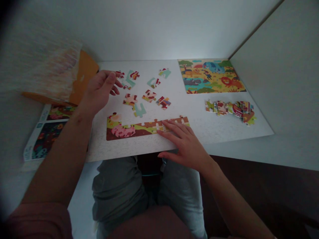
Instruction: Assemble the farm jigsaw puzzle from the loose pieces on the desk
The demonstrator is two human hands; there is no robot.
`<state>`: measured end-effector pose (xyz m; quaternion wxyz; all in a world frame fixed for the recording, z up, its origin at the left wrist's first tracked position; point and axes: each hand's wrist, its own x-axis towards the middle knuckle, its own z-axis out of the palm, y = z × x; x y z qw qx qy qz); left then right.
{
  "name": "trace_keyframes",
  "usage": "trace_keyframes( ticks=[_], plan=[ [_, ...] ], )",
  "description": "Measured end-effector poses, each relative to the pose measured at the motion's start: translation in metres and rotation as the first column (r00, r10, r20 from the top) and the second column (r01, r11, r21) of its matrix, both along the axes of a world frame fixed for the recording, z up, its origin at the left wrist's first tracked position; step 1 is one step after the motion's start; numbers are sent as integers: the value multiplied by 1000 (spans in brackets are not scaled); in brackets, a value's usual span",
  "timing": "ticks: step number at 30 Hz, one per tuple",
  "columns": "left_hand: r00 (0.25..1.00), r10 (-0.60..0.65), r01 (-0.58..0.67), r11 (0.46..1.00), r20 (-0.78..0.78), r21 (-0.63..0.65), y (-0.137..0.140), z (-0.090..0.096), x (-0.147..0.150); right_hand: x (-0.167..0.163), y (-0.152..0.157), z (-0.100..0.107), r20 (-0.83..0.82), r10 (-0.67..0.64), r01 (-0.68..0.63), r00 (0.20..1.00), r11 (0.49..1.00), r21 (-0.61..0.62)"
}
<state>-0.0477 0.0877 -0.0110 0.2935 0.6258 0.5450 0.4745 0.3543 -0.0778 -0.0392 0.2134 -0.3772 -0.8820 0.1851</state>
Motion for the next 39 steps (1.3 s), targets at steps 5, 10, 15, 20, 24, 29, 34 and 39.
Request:
trace_keyframes(
  ticks=[5, 10, 15, 20, 24, 29, 34, 39],
  plan=[
    [999, -32, 31, 999, 18, 40, 2, -3, -2, -19, -2, 3, 19, 12, -12, 1000, 1000, 1],
    [999, -41, 41, 999, 19, 30, 4, -4, -3, -29, -1, 7, 51, 19, -18, 999, 1000, -9],
    [1000, -9, 8, 1000, -18, -15, 4, 1, -1, -24, 9, 13, 24, 44, -44, 999, 999, -6],
    [997, 37, -38, 999, -70, -23, 0, 4, -2, -10, 45, 47, 2, 16, -16, 1000, 996, 85],
    [970, -56, 45, 998, -236, -53, -7, 2, -8, -2, 107, 65, -22, -29, 30, 999, 999, 17],
    [898, -177, 146, 983, -402, -108, -10, -3, -14, 0, 175, 29, -40, -116, 114, 992, 992, -54],
    [844, -249, 183, 966, -475, -181, -17, 4, -10, 7, 183, 3, -86, -75, 65, 993, 991, -117],
    [768, -255, 85, 950, -587, -301, -31, 19, 7, 12, 185, 6, -141, -68, 38, 988, 978, -207]
  ],
)
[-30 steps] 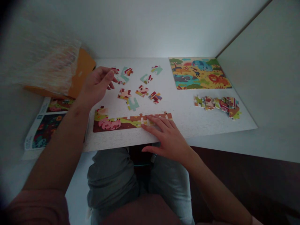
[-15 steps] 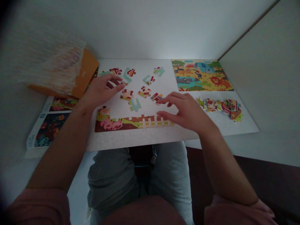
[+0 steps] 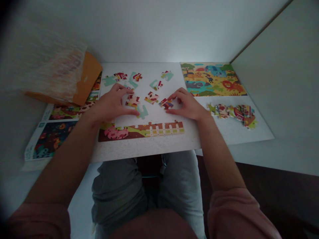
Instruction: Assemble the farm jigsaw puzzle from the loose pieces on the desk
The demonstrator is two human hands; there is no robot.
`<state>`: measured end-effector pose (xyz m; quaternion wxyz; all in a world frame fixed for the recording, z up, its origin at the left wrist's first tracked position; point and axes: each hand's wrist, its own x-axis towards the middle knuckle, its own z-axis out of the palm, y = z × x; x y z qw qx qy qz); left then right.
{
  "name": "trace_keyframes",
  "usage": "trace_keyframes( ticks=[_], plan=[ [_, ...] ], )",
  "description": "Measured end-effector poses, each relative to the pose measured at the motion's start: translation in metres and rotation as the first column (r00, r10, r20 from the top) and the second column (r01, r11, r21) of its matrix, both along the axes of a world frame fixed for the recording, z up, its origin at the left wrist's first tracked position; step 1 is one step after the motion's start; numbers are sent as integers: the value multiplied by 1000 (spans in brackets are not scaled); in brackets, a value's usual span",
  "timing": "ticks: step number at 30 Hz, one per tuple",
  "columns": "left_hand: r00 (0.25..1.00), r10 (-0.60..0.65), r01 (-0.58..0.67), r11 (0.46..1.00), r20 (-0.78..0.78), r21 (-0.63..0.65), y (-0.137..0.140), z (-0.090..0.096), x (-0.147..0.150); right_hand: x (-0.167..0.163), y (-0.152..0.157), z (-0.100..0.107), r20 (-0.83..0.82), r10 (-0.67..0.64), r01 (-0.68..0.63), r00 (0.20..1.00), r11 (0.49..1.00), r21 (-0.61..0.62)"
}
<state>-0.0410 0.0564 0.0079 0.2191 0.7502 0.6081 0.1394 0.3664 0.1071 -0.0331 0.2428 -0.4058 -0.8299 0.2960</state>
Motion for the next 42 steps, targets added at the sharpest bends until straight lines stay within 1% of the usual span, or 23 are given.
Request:
trace_keyframes(
  ticks=[2, 7, 9, 14, 20, 23, 29, 35, 39, 42],
  plan=[
    [999, 37, -37, 999, -16, -7, -2, 3, 5, 0, 2, -1, -10, -7, 7, 1000, 1000, 6],
    [995, 94, -94, 996, -30, 6, -3, 5, 10, -1, 5, -9, -32, -14, 17, 999, 996, 85],
    [993, 115, -114, 993, -38, 21, -3, 6, 11, -1, 6, -12, -47, -25, 29, 999, 995, 97],
    [987, 146, -145, 989, -61, 26, -7, 9, 15, -1, 8, -17, -63, -46, 52, 997, 995, 88],
    [975, 180, -180, 984, -127, 13, -9, 16, 21, -2, 9, -19, -77, -74, 79, 994, 995, 63],
    [968, 208, -206, 978, -142, 32, -10, 15, 21, -2, 11, -20, -66, -80, 83, 995, 995, 49],
    [938, 314, -303, 949, -150, 93, -5, 7, 11, -1, 14, -21, -70, -76, 79, 995, 996, 45],
    [883, 421, -416, 907, -206, 69, -3, 12, 1, -2, 12, -16, -100, -76, 81, 992, 995, 55],
    [883, 413, -406, 910, -221, 80, -3, 12, 3, -5, 11, -14, -158, -63, 79, 986, 992, 101],
    [908, 361, -354, 933, -213, 73, -2, 8, 5, -7, 11, -13, -166, -64, 88, 984, 987, 137]
  ],
)
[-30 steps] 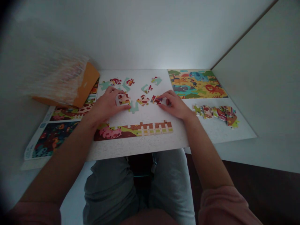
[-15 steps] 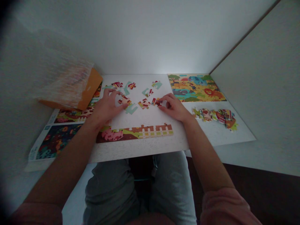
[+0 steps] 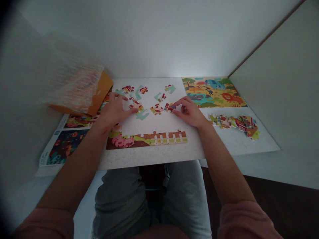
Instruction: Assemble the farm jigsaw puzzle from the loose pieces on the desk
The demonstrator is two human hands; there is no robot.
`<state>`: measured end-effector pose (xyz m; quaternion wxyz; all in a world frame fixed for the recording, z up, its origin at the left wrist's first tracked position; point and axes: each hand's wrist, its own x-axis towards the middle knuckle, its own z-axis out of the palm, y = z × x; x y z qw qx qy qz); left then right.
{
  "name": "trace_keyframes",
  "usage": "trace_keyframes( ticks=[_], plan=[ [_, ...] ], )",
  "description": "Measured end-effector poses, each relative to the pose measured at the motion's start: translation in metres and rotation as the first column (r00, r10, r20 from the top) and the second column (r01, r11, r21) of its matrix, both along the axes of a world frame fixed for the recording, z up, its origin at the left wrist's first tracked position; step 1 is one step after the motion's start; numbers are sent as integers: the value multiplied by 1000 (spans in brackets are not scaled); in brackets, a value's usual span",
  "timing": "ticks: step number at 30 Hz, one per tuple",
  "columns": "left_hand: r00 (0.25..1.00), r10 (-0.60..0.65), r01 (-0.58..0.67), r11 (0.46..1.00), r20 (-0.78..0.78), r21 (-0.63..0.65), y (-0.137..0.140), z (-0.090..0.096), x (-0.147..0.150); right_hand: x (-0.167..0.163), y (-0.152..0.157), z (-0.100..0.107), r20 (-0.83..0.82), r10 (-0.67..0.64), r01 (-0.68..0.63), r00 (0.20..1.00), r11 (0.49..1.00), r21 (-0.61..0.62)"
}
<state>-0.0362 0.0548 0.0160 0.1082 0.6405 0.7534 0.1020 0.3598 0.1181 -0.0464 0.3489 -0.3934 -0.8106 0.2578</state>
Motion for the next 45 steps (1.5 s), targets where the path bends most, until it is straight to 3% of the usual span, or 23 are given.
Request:
trace_keyframes(
  ticks=[3, 10, 22, 30, 35, 40, 45],
  plan=[
    [997, -61, 60, 998, 47, 22, 1, -2, -2, -1, -1, 2, 34, -10, 12, 999, 999, -36],
    [989, -78, 75, 997, 128, 21, 7, -3, -15, -3, -4, 9, 84, -52, 63, 995, 990, -130],
    [976, -100, 90, 994, 194, 63, 9, -11, -23, -3, -2, 9, 54, -53, 56, 997, 997, -56],
    [897, -126, 107, 992, 424, 67, 11, -13, -23, -4, -3, 10, 55, -53, 58, 997, 993, -106],
    [919, -137, 116, 990, 370, 79, 14, -12, -25, -3, -2, 10, 65, -51, 60, 997, 989, -133],
    [974, -41, 30, 998, 224, 50, 14, -7, -28, -6, -5, 13, 65, -68, 76, 996, 988, -132],
    [959, -43, 14, 994, 279, 107, 16, -11, -29, -7, -8, 16, 66, -73, 83, 995, 983, -165]
  ],
)
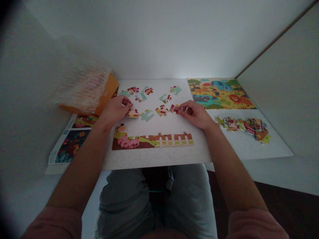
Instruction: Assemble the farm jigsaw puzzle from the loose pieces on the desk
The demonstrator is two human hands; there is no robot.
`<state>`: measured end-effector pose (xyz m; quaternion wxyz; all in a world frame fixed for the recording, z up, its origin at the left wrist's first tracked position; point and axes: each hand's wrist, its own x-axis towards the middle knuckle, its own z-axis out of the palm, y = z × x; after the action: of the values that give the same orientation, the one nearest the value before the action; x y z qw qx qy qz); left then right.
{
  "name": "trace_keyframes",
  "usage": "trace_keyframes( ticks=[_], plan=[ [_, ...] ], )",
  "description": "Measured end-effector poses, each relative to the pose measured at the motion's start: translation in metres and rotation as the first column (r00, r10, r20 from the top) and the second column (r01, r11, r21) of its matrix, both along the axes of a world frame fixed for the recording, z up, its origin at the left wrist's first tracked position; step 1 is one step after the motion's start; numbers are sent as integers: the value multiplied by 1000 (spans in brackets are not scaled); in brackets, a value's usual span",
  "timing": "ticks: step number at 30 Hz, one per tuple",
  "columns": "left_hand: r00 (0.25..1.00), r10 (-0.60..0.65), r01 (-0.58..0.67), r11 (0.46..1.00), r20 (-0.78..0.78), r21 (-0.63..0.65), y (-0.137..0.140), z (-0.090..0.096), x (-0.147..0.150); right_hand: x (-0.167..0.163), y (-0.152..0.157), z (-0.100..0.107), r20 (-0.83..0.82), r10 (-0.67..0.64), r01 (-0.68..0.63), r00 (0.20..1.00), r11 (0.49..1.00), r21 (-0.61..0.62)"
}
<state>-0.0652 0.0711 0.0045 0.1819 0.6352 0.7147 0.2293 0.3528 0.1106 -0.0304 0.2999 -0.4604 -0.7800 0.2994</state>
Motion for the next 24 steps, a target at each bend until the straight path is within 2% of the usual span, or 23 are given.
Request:
trace_keyframes(
  ticks=[4, 11, 16, 19, 24],
  plan=[
    [998, 32, -33, 999, 47, 17, 3, -2, -1, 2, 2, -4, -6, 11, -11, 1000, 1000, 1],
    [996, 52, -55, 997, 79, 44, 2, 4, 0, 4, 5, -10, -9, 15, -14, 1000, 998, 57],
    [964, 20, -25, 1000, 266, 13, 4, 4, 3, 5, 5, -9, -9, 17, -16, 1000, 999, 48],
    [936, -23, 11, 999, 350, 37, 6, 6, 7, 6, 6, -9, 7, 18, -19, 1000, 1000, 21],
    [894, 21, -53, 997, 448, 59, 6, 13, 10, 6, 6, -7, 26, 14, -14, 1000, 1000, -4]
  ],
)
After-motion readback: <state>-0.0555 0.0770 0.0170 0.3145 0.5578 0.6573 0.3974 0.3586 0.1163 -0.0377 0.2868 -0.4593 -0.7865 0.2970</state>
